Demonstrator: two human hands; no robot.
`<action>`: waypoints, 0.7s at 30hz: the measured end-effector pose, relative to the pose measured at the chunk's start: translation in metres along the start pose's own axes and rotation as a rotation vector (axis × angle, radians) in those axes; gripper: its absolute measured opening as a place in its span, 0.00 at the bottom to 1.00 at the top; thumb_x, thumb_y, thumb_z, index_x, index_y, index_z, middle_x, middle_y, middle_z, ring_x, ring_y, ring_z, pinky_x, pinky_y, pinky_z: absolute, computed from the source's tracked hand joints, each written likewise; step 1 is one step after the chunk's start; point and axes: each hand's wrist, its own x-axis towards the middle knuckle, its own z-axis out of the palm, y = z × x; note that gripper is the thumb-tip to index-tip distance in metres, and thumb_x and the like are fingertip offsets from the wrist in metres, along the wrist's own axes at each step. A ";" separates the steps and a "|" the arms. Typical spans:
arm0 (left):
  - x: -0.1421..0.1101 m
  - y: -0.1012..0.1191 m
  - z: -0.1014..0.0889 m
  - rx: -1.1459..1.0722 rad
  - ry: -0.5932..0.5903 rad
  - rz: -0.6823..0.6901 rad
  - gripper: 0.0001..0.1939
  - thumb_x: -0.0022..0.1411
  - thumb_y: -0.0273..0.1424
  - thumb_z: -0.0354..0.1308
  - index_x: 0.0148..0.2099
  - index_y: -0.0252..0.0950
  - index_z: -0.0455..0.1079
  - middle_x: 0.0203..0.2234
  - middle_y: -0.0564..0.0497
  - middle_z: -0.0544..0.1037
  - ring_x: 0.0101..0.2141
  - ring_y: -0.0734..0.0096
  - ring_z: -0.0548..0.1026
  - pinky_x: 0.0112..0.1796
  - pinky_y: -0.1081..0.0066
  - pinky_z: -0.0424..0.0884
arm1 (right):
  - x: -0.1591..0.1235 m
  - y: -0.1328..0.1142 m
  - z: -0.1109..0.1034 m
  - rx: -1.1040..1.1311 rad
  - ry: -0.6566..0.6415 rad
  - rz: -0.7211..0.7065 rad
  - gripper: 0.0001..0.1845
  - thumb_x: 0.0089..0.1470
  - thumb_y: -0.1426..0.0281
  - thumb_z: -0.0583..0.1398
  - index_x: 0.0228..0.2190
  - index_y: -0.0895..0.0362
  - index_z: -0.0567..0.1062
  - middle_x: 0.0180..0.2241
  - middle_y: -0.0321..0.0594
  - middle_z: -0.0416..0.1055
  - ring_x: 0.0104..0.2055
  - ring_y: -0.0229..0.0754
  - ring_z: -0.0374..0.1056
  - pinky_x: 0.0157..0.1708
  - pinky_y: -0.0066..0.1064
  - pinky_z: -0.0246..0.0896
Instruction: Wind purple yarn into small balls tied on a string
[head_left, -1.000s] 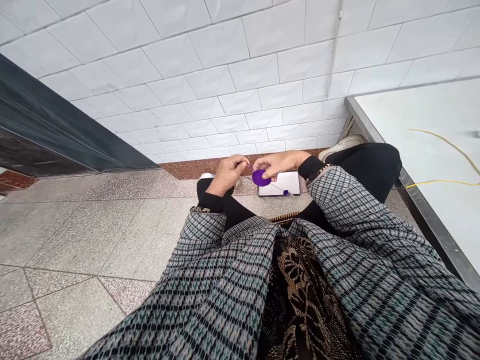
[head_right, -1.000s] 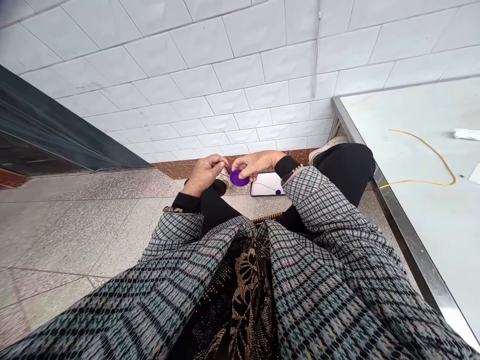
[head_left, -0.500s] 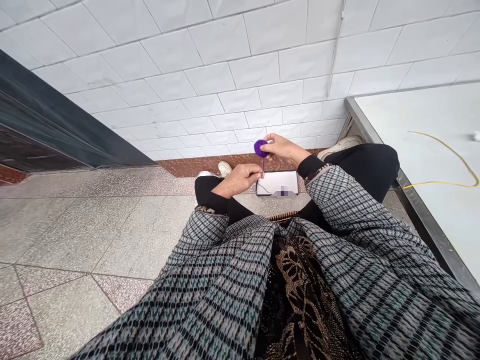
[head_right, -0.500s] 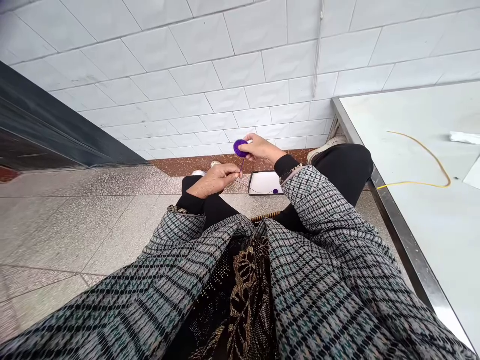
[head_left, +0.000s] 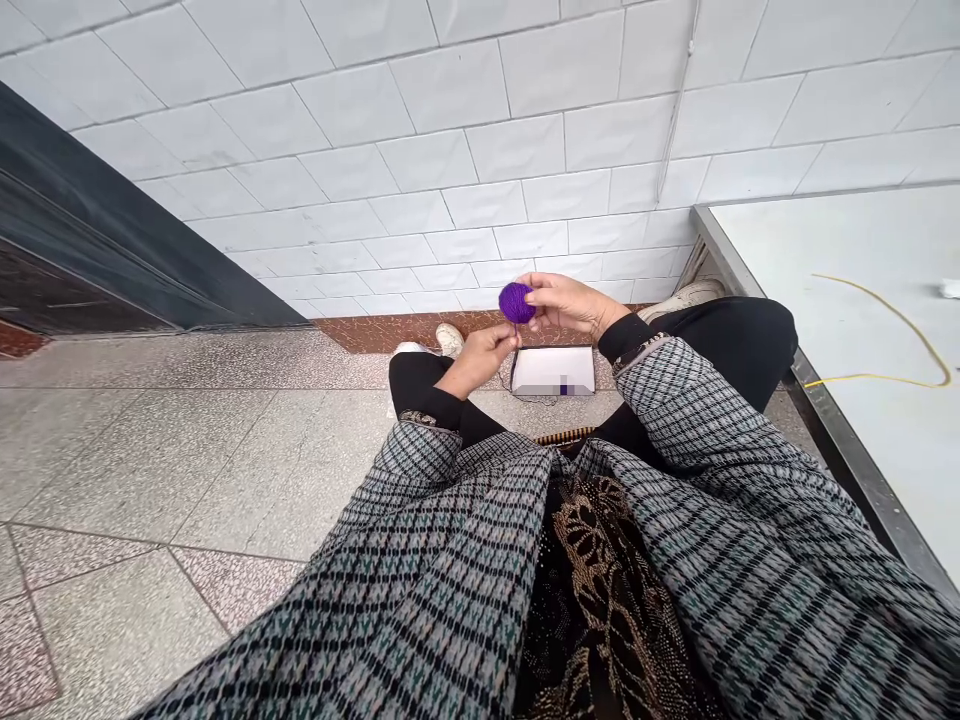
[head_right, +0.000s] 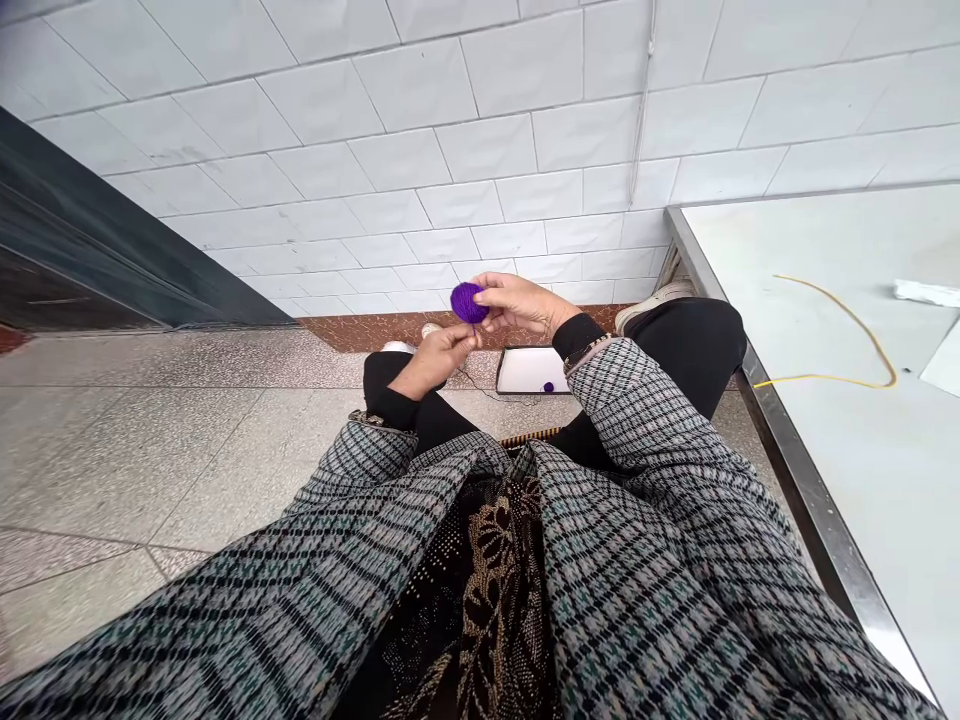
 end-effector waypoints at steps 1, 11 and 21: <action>-0.001 0.001 0.005 -0.006 -0.055 0.013 0.10 0.62 0.34 0.51 0.32 0.34 0.70 0.25 0.53 0.73 0.29 0.71 0.68 0.35 0.71 0.66 | 0.002 0.001 0.000 -0.007 0.049 0.007 0.09 0.55 0.79 0.59 0.38 0.60 0.66 0.28 0.36 0.71 0.22 0.31 0.66 0.24 0.22 0.67; -0.005 0.016 -0.001 0.149 -0.143 0.074 0.12 0.62 0.35 0.49 0.29 0.36 0.66 0.22 0.54 0.69 0.26 0.72 0.66 0.32 0.71 0.61 | 0.009 0.011 -0.003 -0.693 0.320 0.163 0.14 0.56 0.73 0.64 0.41 0.58 0.65 0.21 0.33 0.67 0.19 0.34 0.61 0.16 0.22 0.55; 0.003 -0.010 -0.017 0.044 0.188 -0.060 0.09 0.59 0.33 0.49 0.30 0.36 0.67 0.24 0.53 0.71 0.29 0.71 0.67 0.34 0.71 0.64 | -0.002 0.007 0.001 -0.140 -0.156 0.240 0.09 0.60 0.78 0.59 0.42 0.58 0.68 0.27 0.35 0.71 0.18 0.30 0.65 0.18 0.21 0.62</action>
